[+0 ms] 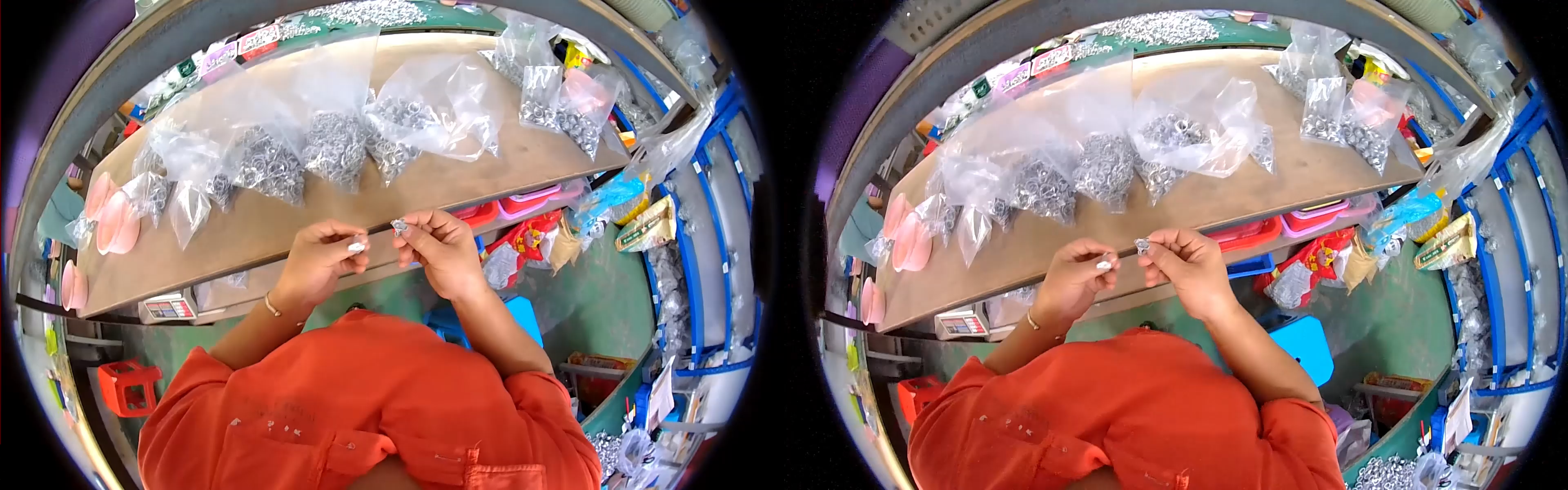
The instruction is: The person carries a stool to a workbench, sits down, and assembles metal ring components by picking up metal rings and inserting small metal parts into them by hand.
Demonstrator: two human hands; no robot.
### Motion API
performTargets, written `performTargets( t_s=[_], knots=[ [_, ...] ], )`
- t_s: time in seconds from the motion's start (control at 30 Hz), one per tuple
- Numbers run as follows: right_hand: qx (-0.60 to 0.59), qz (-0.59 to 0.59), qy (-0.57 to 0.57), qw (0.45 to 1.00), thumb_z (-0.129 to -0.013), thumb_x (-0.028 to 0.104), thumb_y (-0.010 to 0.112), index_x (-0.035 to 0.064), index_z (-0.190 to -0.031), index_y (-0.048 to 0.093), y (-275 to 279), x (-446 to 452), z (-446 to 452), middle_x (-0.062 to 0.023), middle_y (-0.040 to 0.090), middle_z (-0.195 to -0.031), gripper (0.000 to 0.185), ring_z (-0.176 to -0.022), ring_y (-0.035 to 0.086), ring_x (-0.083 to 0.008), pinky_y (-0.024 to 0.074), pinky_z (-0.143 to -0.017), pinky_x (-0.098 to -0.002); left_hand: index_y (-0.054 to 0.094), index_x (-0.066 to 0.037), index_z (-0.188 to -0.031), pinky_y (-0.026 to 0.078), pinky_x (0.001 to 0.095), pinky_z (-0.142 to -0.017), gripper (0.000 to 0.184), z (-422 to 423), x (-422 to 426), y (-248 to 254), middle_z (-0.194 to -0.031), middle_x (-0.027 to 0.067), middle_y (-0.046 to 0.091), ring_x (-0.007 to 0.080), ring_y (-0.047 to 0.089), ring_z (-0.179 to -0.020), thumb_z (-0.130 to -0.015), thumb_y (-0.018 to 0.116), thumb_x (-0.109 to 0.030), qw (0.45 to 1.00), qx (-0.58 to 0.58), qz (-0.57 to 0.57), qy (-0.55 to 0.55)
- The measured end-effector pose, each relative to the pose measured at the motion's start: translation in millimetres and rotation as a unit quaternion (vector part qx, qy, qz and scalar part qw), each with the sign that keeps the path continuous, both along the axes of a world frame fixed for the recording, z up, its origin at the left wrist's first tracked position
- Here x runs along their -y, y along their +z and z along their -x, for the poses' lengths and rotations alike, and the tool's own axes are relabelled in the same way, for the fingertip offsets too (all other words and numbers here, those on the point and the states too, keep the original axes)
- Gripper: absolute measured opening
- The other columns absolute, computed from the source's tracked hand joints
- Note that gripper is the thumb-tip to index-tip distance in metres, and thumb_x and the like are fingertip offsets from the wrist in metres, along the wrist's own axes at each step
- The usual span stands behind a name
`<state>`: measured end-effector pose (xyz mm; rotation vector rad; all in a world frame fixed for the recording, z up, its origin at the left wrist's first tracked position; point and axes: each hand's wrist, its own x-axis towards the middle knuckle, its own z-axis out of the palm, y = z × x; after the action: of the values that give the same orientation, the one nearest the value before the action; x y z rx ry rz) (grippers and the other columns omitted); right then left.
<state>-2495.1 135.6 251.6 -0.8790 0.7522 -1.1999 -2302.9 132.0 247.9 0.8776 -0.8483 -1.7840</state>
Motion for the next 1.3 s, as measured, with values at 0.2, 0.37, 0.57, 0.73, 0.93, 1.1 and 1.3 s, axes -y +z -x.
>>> performTargets(
  t_s=[0.2, 0.37, 0.57, 0.73, 0.93, 1.1, 1.3],
  knots=[
    [-0.010, -0.023, 0.021, 0.999, -0.087, 0.002, 0.055, 0.0004, -0.098, 0.058, -3.2, -9.1, -0.1, -0.0089, 0.064, -0.081, 0.012, -0.063, 0.061, -0.0129, 0.0519, -0.054, -0.0245, 0.060, 0.003, -0.092, 0.051, 0.0275, -0.057, 0.010, 9.6, 2.7, 2.6, -0.085, 0.0111, 0.064, 0.0157, 0.061, -0.067, -0.083, 0.059, -0.001, 0.999, -0.024, 0.008, -0.045],
    [-0.027, -0.004, 0.035, 0.999, -0.087, 0.002, 0.054, 0.0008, -0.097, 0.059, -0.8, -13.1, -0.9, -0.0081, 0.064, -0.081, 0.011, -0.063, 0.061, -0.0123, 0.0525, -0.056, -0.0243, 0.060, 0.003, -0.092, 0.052, 0.0255, -0.060, 0.012, 13.8, 1.2, 5.0, -0.081, 0.0111, 0.065, 0.0131, 0.062, -0.066, -0.082, 0.062, -0.004, 0.998, -0.020, -0.002, -0.059],
    [-0.020, 0.026, 0.042, 0.999, -0.087, 0.000, 0.053, 0.0002, -0.097, 0.059, -3.0, -13.3, -2.5, -0.0086, 0.064, -0.082, 0.011, -0.064, 0.062, -0.0131, 0.0531, -0.056, -0.0249, 0.060, 0.003, -0.093, 0.053, 0.0258, -0.057, 0.011, 12.8, -1.0, 7.9, -0.084, 0.0161, 0.065, 0.0159, 0.063, -0.067, -0.083, 0.058, 0.000, 0.997, -0.031, 0.008, -0.066],
    [-0.004, 0.023, 0.049, 0.999, -0.087, 0.000, 0.053, -0.0022, -0.095, 0.059, -4.0, -13.1, -7.7, -0.0085, 0.064, -0.084, 0.010, -0.072, 0.062, -0.0123, 0.0528, -0.059, -0.0243, 0.060, 0.003, -0.092, 0.052, 0.0253, -0.057, 0.009, 9.4, -3.4, 9.8, -0.083, 0.0155, 0.065, 0.0152, 0.062, -0.066, -0.083, 0.058, 0.001, 0.998, -0.009, 0.012, -0.056],
    [0.007, 0.001, 0.053, 0.999, -0.087, -0.001, 0.053, -0.0012, -0.097, 0.057, -9.4, -14.8, -11.4, -0.0094, 0.064, -0.085, 0.011, -0.073, 0.063, -0.0136, 0.0541, -0.059, -0.0255, 0.060, 0.002, -0.091, 0.052, 0.0248, -0.056, 0.010, 5.5, -5.3, 5.3, -0.083, 0.0136, 0.065, 0.0139, 0.062, -0.065, -0.083, 0.060, -0.002, 0.996, -0.041, -0.061, -0.057],
    [0.029, -0.020, 0.051, 0.998, -0.086, -0.001, 0.053, -0.0003, -0.097, 0.056, -13.1, -16.8, -12.8, -0.0093, 0.064, -0.085, 0.012, -0.073, 0.063, -0.0143, 0.0547, -0.058, -0.0262, 0.060, 0.001, -0.089, 0.052, 0.0260, -0.056, 0.008, 5.8, -7.2, -2.6, -0.082, 0.0118, 0.065, 0.0136, 0.061, -0.064, -0.083, 0.060, -0.003, 0.993, -0.071, -0.071, -0.054],
    [0.028, -0.016, 0.049, 0.998, -0.086, -0.002, 0.052, 0.0002, -0.098, 0.056, -13.7, -20.1, -14.2, -0.0096, 0.064, -0.085, 0.013, -0.073, 0.063, -0.0144, 0.0548, -0.059, -0.0260, 0.060, 0.001, -0.088, 0.052, 0.0264, -0.055, 0.006, 4.2, -7.9, -5.2, -0.082, 0.0113, 0.064, 0.0137, 0.061, -0.064, -0.083, 0.059, -0.002, 0.993, -0.064, -0.086, -0.054]
  ],
)
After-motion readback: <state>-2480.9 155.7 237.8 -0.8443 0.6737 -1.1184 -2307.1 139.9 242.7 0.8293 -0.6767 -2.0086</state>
